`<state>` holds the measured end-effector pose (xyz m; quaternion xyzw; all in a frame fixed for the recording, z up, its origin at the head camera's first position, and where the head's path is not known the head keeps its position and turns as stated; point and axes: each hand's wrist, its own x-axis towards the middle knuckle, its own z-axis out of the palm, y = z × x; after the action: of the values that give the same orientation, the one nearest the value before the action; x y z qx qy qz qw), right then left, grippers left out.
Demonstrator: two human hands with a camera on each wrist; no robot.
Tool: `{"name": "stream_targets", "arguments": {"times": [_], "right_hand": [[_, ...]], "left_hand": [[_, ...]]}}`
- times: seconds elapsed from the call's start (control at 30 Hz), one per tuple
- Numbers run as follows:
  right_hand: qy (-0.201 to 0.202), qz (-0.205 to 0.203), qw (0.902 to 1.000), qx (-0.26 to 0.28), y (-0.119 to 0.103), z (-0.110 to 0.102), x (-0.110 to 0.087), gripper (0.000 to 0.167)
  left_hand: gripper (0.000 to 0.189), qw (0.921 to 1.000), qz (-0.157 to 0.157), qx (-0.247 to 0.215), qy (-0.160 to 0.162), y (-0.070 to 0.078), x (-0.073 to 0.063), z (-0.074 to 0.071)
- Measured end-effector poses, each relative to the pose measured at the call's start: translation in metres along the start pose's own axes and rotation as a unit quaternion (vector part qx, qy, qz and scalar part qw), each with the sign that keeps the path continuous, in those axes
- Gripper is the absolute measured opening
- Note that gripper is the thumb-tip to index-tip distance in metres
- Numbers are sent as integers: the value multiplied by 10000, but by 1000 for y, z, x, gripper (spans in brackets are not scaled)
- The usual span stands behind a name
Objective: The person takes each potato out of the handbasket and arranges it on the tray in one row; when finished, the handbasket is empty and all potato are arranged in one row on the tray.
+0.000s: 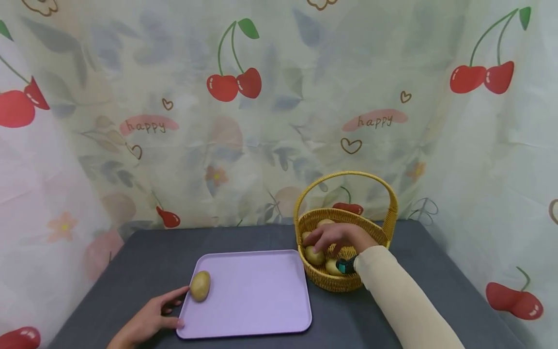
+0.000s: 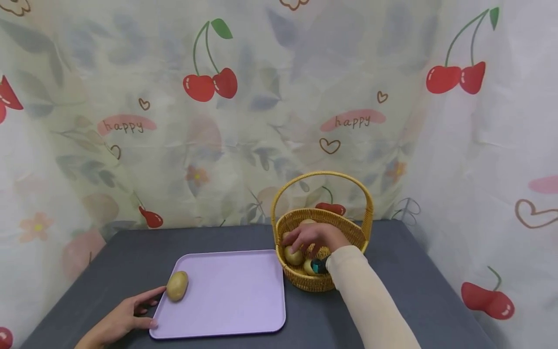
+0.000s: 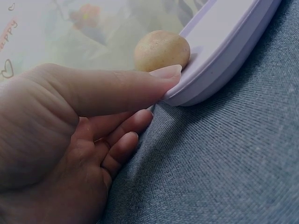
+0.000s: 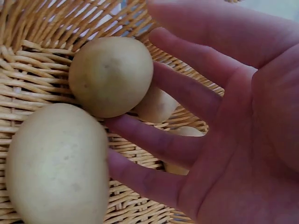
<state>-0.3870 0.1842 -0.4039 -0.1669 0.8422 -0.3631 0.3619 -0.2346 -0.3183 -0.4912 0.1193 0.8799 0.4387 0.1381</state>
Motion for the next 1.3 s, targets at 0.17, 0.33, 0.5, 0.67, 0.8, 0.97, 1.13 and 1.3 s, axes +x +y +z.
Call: {"name": "stream_targets", "arguments": {"times": [0.17,0.33,0.5,0.67,0.8,0.97,1.13,1.3], "right_hand": [[33,173,9998,-120,-3,3,3,58],[-48,229,9992,-313,-1,5,6,59],[-71,212,9976,-650,0,8,10,55],[10,166,9959,-887,-2,9,14,52],[47,42,9965,-829,-2,9,14,52],[265,-170,9976,-615,-1,5,5,54],[661,-701,9920,-820,-9,-1,-8,55],[905,-1228,9835,-968,-16,1,-23,55]], "left_hand": [[78,9999,-78,-33,63,1,-1,0],[77,10000,44,-21,57,0,-1,1],[77,9999,94,-33,41,-4,-1,1],[76,9995,315,-57,81,-7,-1,2],[76,9993,354,-121,62,-8,-1,2],[76,9995,298,-117,46,-8,-1,2],[77,9997,202,-67,95,-6,-1,1],[77,9997,209,-64,141,-4,-2,1]]}}
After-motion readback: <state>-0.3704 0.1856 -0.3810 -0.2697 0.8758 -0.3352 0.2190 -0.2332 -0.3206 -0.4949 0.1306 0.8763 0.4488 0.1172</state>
